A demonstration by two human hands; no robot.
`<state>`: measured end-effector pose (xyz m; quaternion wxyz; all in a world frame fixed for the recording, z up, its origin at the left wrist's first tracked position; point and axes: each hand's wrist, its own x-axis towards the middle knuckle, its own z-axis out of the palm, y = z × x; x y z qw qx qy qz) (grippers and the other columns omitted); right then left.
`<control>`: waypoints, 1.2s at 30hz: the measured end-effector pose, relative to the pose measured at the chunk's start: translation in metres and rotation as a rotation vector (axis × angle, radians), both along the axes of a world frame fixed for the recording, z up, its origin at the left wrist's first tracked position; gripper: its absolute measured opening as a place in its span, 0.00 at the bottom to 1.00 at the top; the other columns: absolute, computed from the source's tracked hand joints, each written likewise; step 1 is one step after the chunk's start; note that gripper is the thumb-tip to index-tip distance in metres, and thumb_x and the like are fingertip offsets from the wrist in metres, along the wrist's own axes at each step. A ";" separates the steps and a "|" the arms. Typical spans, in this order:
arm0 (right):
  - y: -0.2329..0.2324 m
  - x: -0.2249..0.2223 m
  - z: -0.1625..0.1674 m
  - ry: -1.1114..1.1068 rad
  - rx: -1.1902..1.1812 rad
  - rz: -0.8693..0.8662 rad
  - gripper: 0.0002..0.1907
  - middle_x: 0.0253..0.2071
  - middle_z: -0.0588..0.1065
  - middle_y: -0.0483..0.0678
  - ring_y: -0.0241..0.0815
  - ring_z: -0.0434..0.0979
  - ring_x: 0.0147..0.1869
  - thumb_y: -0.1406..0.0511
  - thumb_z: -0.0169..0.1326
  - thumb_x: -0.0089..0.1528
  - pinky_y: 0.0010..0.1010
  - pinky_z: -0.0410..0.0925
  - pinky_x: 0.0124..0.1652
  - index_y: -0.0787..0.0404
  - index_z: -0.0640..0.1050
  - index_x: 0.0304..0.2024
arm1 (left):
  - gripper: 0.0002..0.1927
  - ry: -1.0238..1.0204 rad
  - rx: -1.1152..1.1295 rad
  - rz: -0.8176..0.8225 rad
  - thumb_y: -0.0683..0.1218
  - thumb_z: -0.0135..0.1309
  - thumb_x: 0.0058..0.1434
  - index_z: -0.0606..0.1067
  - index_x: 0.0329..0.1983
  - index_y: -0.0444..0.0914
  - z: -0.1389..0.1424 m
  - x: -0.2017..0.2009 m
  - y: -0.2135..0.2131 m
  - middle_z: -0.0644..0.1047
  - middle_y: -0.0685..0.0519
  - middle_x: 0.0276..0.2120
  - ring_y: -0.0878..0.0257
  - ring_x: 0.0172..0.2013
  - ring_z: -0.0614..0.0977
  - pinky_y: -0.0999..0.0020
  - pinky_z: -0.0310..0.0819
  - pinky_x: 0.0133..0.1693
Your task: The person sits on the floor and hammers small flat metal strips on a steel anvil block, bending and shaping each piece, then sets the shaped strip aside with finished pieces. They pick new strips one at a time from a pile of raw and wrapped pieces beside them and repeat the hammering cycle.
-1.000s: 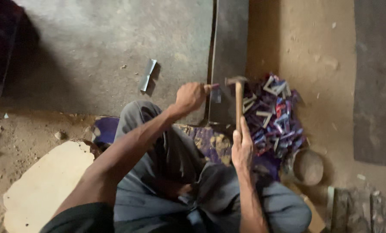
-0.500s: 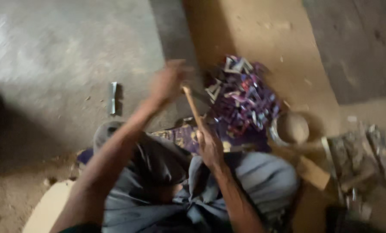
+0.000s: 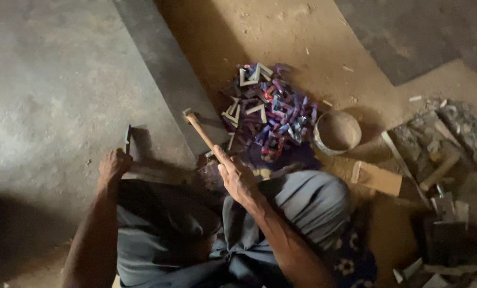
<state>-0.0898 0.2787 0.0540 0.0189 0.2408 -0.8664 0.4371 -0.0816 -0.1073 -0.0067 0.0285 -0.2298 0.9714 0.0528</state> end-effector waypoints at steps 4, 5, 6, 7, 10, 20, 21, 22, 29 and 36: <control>-0.001 0.000 0.003 -0.046 0.048 -0.026 0.30 0.44 0.77 0.57 0.60 0.78 0.45 0.66 0.55 0.66 0.46 0.72 0.41 0.47 0.67 0.71 | 0.18 0.412 0.433 -0.022 0.55 0.54 0.65 0.75 0.46 0.35 0.015 -0.005 0.014 0.80 0.39 0.37 0.45 0.39 0.81 0.52 0.75 0.41; -0.003 -0.001 0.003 -0.048 0.057 -0.026 0.30 0.44 0.77 0.57 0.60 0.79 0.45 0.66 0.56 0.66 0.45 0.72 0.41 0.47 0.67 0.70 | 0.17 0.497 0.552 -0.017 0.53 0.54 0.66 0.75 0.46 0.34 0.020 -0.006 0.020 0.79 0.39 0.36 0.45 0.38 0.81 0.53 0.75 0.40; -0.004 -0.002 0.003 -0.028 0.027 -0.017 0.30 0.46 0.78 0.57 0.59 0.79 0.46 0.66 0.55 0.65 0.45 0.72 0.42 0.48 0.68 0.70 | 0.15 0.577 0.666 -0.009 0.51 0.54 0.67 0.74 0.46 0.33 0.025 -0.007 0.030 0.79 0.39 0.34 0.45 0.36 0.81 0.53 0.75 0.38; -0.006 -0.003 0.003 -0.011 -0.003 -0.007 0.30 0.47 0.78 0.57 0.59 0.79 0.47 0.67 0.54 0.65 0.44 0.72 0.44 0.49 0.68 0.70 | 0.14 0.693 0.712 -0.024 0.49 0.54 0.68 0.74 0.46 0.32 0.030 -0.007 0.038 0.77 0.39 0.33 0.44 0.36 0.79 0.52 0.73 0.37; -0.010 -0.005 0.005 -0.248 0.078 -0.057 0.29 0.45 0.80 0.55 0.54 0.82 0.46 0.65 0.50 0.66 0.41 0.73 0.47 0.45 0.68 0.71 | 0.15 0.531 0.629 -0.002 0.50 0.53 0.67 0.76 0.51 0.38 0.035 -0.004 0.084 0.81 0.39 0.34 0.45 0.33 0.82 0.52 0.74 0.37; 0.001 -0.015 -0.008 -0.284 0.218 -0.098 0.29 0.63 0.74 0.52 0.54 0.76 0.63 0.60 0.49 0.66 0.39 0.69 0.57 0.47 0.67 0.71 | 0.17 0.408 0.827 0.039 0.50 0.52 0.60 0.72 0.50 0.40 0.024 0.021 0.122 0.81 0.42 0.29 0.42 0.34 0.84 0.48 0.75 0.37; 0.000 -0.013 -0.011 -0.219 0.169 -0.058 0.29 0.65 0.73 0.53 0.54 0.75 0.64 0.61 0.49 0.66 0.39 0.68 0.58 0.50 0.67 0.71 | 0.13 0.297 0.816 0.008 0.52 0.51 0.62 0.75 0.44 0.40 0.021 0.022 0.118 0.82 0.42 0.29 0.43 0.34 0.85 0.49 0.77 0.39; 0.000 -0.012 -0.012 -0.153 0.117 -0.020 0.29 0.66 0.71 0.54 0.55 0.74 0.66 0.62 0.49 0.66 0.39 0.67 0.59 0.54 0.67 0.70 | 0.14 0.189 0.803 -0.026 0.54 0.49 0.65 0.78 0.38 0.39 0.018 0.022 0.116 0.83 0.43 0.29 0.44 0.34 0.87 0.50 0.79 0.40; -0.008 0.004 0.001 0.015 -0.035 0.054 0.27 0.67 0.71 0.58 0.55 0.72 0.69 0.64 0.49 0.68 0.38 0.66 0.62 0.62 0.67 0.69 | 0.15 0.382 0.582 0.048 0.56 0.46 0.68 0.75 0.40 0.42 0.014 -0.003 0.130 0.79 0.37 0.32 0.35 0.36 0.80 0.39 0.72 0.37; -0.011 0.020 -0.001 0.085 0.021 0.074 0.27 0.65 0.72 0.58 0.54 0.73 0.67 0.65 0.47 0.69 0.37 0.67 0.61 0.62 0.66 0.71 | 0.13 0.546 0.581 0.036 0.54 0.44 0.69 0.72 0.39 0.42 -0.001 -0.004 0.137 0.78 0.37 0.27 0.33 0.32 0.79 0.38 0.70 0.33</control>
